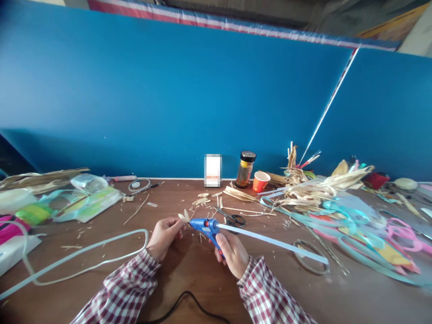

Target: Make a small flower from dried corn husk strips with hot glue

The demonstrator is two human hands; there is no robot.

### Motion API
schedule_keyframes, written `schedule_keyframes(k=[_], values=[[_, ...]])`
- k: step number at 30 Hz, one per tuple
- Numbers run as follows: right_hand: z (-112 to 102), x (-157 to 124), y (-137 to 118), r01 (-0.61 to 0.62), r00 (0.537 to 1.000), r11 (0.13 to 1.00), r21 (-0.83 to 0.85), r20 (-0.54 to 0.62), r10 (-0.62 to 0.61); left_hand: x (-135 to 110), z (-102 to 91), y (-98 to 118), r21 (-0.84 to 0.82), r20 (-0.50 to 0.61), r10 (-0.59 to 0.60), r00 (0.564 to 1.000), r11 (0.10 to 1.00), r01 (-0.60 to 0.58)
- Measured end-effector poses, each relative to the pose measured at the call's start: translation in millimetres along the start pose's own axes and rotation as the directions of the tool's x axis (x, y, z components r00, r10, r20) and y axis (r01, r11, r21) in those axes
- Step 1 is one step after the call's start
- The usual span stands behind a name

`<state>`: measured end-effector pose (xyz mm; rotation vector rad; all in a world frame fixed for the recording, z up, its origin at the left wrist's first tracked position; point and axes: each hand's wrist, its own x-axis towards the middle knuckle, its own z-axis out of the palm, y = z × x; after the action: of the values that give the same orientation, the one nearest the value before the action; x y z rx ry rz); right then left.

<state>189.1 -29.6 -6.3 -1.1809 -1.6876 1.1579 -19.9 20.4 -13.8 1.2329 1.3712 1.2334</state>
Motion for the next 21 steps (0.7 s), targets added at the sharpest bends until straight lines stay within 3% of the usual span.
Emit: schedule_keyframes(k=[21], values=[[-0.3, 2.1, 2.7, 0.005, 1.000, 1.000, -0.004, -0.023, -0.005, 0.3, 0.8, -2.3, -0.015, -0.007, -0.016, 1.000, 1.000, 0.016]])
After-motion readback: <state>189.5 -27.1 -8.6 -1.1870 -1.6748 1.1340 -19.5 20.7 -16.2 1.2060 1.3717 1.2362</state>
